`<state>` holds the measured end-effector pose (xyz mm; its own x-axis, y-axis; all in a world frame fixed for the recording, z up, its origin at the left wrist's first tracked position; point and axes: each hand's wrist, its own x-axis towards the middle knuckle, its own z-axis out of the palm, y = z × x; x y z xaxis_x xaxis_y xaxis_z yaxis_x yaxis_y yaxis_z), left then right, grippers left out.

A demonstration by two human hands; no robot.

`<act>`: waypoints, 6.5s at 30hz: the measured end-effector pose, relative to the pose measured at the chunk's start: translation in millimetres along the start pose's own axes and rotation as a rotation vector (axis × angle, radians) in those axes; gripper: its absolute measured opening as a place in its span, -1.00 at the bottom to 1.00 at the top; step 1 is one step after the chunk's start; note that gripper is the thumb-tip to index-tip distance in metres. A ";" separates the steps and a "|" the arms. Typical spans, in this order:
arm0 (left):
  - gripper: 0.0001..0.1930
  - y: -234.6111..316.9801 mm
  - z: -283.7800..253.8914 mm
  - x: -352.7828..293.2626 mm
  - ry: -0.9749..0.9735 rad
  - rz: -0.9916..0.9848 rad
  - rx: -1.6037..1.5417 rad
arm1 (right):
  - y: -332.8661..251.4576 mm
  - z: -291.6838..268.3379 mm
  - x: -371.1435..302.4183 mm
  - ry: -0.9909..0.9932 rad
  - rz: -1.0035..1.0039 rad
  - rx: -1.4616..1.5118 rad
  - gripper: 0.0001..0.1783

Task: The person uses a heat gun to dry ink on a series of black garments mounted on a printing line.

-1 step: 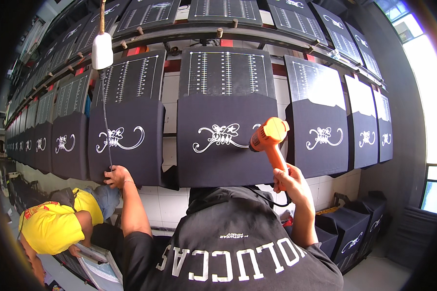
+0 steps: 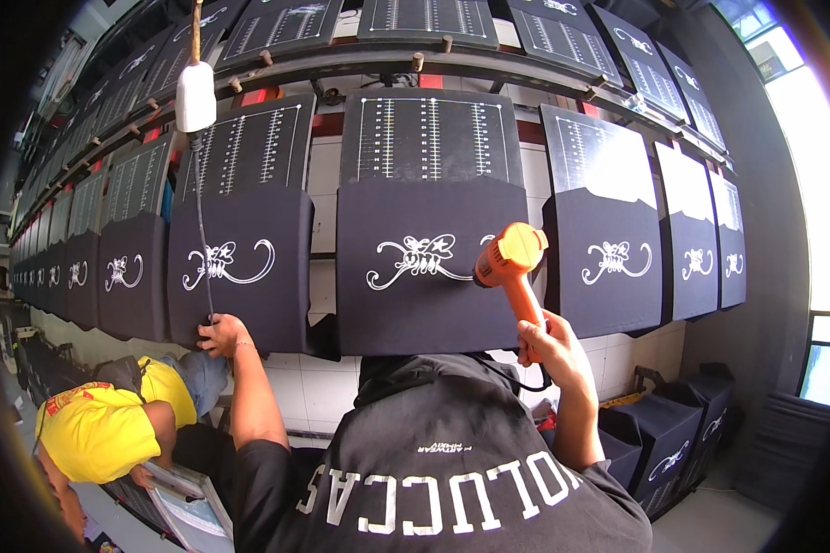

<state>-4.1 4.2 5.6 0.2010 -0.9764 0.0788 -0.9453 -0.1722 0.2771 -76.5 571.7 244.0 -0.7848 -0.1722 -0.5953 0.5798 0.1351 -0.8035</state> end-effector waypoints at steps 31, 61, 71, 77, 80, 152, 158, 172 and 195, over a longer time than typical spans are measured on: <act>-0.43 -6.8 -3.2 -0.1 -0.003 0.059 -0.092 | -36.1 52.6 28.9 -0.178 0.049 -0.148 -0.66; -0.50 -20.2 0.9 4.3 0.043 0.178 -0.195 | -21.7 110.6 43.8 -0.017 -0.082 -0.093 -0.67; -0.50 -21.0 3.6 3.4 0.026 0.179 -0.200 | -17.5 85.5 29.6 0.116 -0.064 -0.055 -0.66; -0.50 -24.5 9.1 7.3 0.052 0.195 -0.201 | -19.9 84.0 28.0 0.158 -0.027 -0.063 -0.68; -0.50 -22.4 8.4 6.1 0.046 0.191 -0.200 | -12.3 80.3 34.0 0.134 -0.078 -0.031 -0.68; -0.49 -25.2 7.2 6.1 0.053 0.200 -0.245 | -36.6 131.4 63.6 -0.150 -0.083 -0.135 -0.62; -0.49 -25.4 6.7 5.7 0.039 0.190 -0.241 | -39.8 139.9 59.8 -0.202 -0.058 -0.194 -0.58; -0.52 -19.3 -1.7 4.8 0.015 0.163 -0.277 | -40.9 142.5 58.3 -0.111 -0.050 -0.189 -0.60; -0.53 -28.7 13.4 10.0 0.053 0.204 -0.297 | -31.6 128.9 33.0 -0.130 -0.004 -0.162 -0.62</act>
<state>21.6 -2.4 -14.4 0.0367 -0.9773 0.2089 -0.8529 0.0783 0.5162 -92.5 436.0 248.9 -0.7462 -0.2966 -0.5960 0.5254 0.2874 -0.8008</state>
